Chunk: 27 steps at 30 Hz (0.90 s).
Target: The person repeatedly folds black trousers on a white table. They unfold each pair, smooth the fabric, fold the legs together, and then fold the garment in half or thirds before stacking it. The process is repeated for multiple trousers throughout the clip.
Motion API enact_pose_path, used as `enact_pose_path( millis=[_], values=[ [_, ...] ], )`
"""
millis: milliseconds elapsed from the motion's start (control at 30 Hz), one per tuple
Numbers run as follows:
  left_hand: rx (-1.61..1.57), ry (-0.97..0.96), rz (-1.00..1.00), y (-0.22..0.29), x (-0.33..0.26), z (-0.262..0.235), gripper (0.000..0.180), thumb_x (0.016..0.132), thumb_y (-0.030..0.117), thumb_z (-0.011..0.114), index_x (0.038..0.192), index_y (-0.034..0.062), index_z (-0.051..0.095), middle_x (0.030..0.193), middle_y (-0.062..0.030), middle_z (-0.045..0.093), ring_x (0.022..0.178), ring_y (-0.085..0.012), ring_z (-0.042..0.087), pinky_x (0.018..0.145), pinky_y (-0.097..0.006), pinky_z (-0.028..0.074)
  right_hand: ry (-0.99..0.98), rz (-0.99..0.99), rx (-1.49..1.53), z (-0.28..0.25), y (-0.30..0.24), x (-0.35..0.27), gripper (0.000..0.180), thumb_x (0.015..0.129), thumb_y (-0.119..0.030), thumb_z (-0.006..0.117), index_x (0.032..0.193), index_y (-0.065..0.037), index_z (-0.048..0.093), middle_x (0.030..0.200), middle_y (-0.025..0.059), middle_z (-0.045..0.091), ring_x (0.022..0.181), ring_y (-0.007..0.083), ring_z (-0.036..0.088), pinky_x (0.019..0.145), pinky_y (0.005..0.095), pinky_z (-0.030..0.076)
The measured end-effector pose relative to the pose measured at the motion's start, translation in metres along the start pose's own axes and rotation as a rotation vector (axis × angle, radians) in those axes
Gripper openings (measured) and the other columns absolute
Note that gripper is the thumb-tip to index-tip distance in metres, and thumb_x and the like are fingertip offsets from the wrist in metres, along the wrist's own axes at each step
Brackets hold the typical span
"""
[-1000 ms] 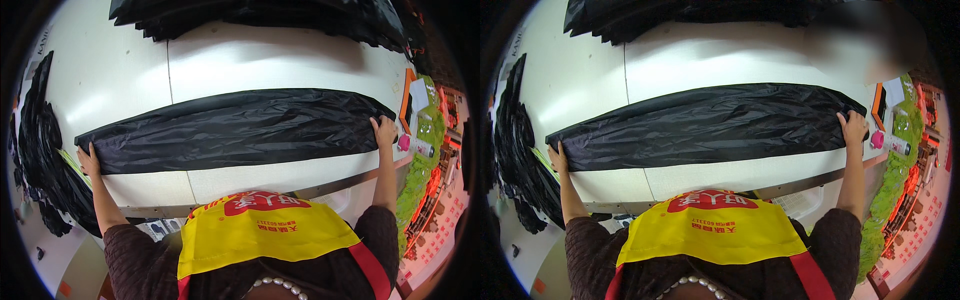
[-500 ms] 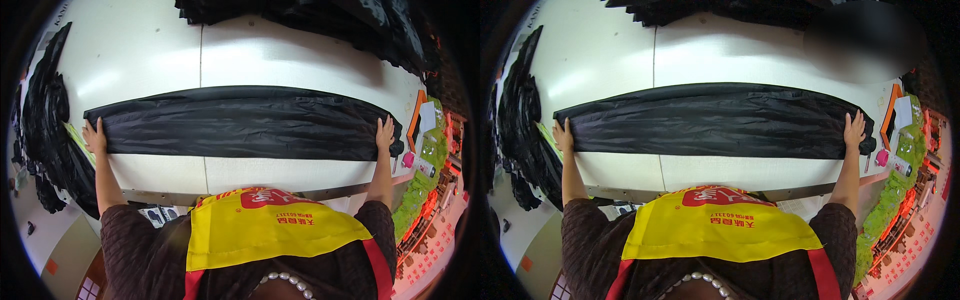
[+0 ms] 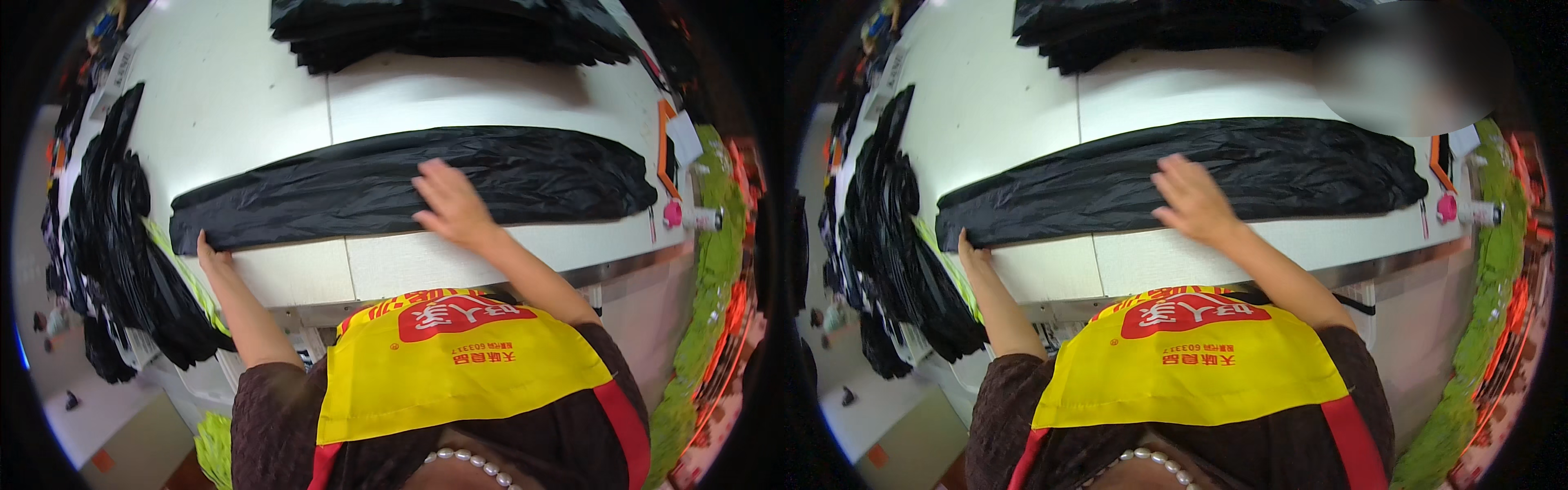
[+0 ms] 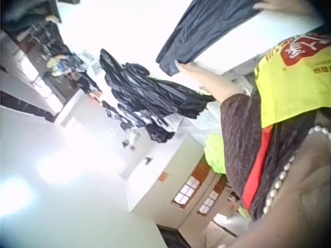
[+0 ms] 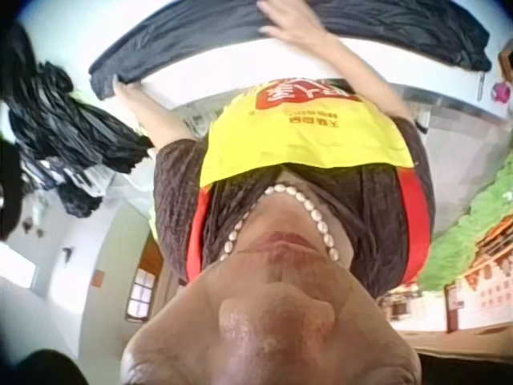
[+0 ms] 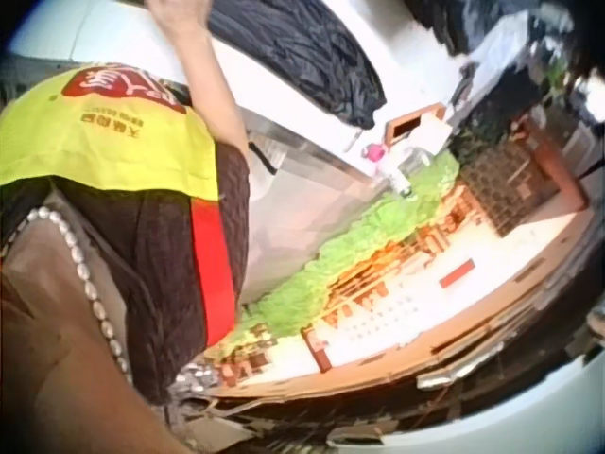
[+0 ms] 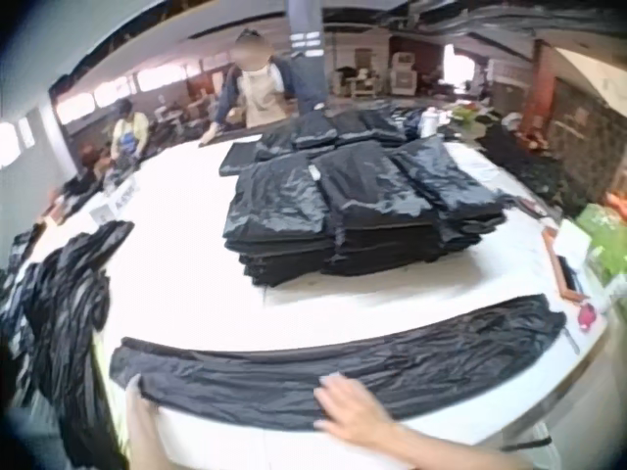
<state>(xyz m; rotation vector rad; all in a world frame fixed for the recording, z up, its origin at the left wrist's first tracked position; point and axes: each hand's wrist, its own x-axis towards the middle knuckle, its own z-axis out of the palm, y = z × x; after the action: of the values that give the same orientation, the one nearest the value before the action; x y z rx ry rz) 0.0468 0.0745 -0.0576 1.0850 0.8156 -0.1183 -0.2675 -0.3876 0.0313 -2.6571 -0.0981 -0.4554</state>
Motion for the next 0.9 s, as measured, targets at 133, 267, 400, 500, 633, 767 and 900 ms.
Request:
enact_pose_path(
  millis=[133,267,400,500,633,767,900],
  values=[
    [-0.035,-0.221,-0.017,0.044,0.018,0.014,0.038,0.082,0.021,0.053,0.114,0.0011,0.053,0.117,-0.0133,0.056,0.106,-0.0310,0.053,0.096,-0.047,0.040,-0.182,-0.040,-0.068,0.043,-0.027,0.016,0.078,0.077,-0.052,0.056,0.130,0.002,0.038,0.138,0.0234,0.031,0.131,0.0366,0.023,0.105,0.0515,0.017],
    [-0.065,-0.594,0.471,0.110,-0.125,0.123,0.040,0.082,0.015,0.053,0.118,-0.0031,0.051,0.119,-0.0152,0.054,0.108,-0.0301,0.052,0.097,-0.046,0.040,-0.237,-0.034,-0.108,0.064,-0.020,0.010,0.088,0.076,-0.060,0.052,0.135,0.001,0.030,0.141,0.0240,0.024,0.134,0.0378,0.016,0.106,0.0530,0.010],
    [0.039,-0.724,0.834,0.095,-0.334,0.234,0.041,0.084,0.011,0.053,0.123,-0.0012,0.048,0.120,-0.0188,0.053,0.106,-0.0288,0.055,0.093,-0.040,0.045,-0.284,-0.143,-0.003,0.077,-0.024,0.023,0.089,0.076,-0.059,0.051,0.139,-0.001,0.024,0.144,0.0217,0.020,0.135,0.0366,0.012,0.107,0.0520,0.006],
    [0.638,-0.541,1.619,0.031,-0.405,0.291,0.042,0.085,0.002,0.041,0.127,0.0035,0.047,0.122,-0.0168,0.053,0.104,-0.0238,0.057,0.088,-0.031,0.048,-0.446,-0.122,-0.073,0.050,-0.049,0.031,0.088,0.076,-0.060,0.050,0.142,-0.009,0.021,0.146,0.0193,0.016,0.135,0.0377,0.009,0.105,0.0563,0.003],
    [0.849,-0.962,1.557,-0.105,-0.516,0.363,0.029,0.083,0.005,0.052,0.111,0.0017,0.056,0.098,-0.0156,0.059,0.084,-0.0231,0.059,0.073,-0.034,0.045,-0.406,0.123,-0.011,0.059,-0.054,0.018,0.082,0.075,-0.060,0.052,0.139,-0.013,0.030,0.145,0.0197,0.019,0.133,0.0454,0.009,0.099,0.0656,0.004],
    [0.678,-1.395,1.546,-0.262,-0.550,0.375,0.057,0.068,-0.001,0.059,0.122,0.0146,0.050,0.085,-0.0153,0.053,0.077,-0.0357,0.056,0.064,-0.043,0.048,-0.362,0.111,0.127,0.037,-0.033,-0.041,0.070,0.077,-0.052,0.053,0.132,-0.011,0.037,0.136,0.0189,0.030,0.125,0.0442,0.018,0.095,0.0622,0.012],
    [1.082,-1.596,1.409,-0.369,-0.554,0.350,0.058,0.071,0.005,0.061,0.126,0.0102,0.046,0.086,-0.0142,0.053,0.081,-0.0324,0.056,0.065,-0.043,0.049,-0.379,0.230,0.173,-0.015,-0.002,-0.121,0.059,0.079,-0.046,0.053,0.124,-0.009,0.043,0.126,0.0185,0.038,0.116,0.0406,0.029,0.090,0.0566,0.021]
  ],
)
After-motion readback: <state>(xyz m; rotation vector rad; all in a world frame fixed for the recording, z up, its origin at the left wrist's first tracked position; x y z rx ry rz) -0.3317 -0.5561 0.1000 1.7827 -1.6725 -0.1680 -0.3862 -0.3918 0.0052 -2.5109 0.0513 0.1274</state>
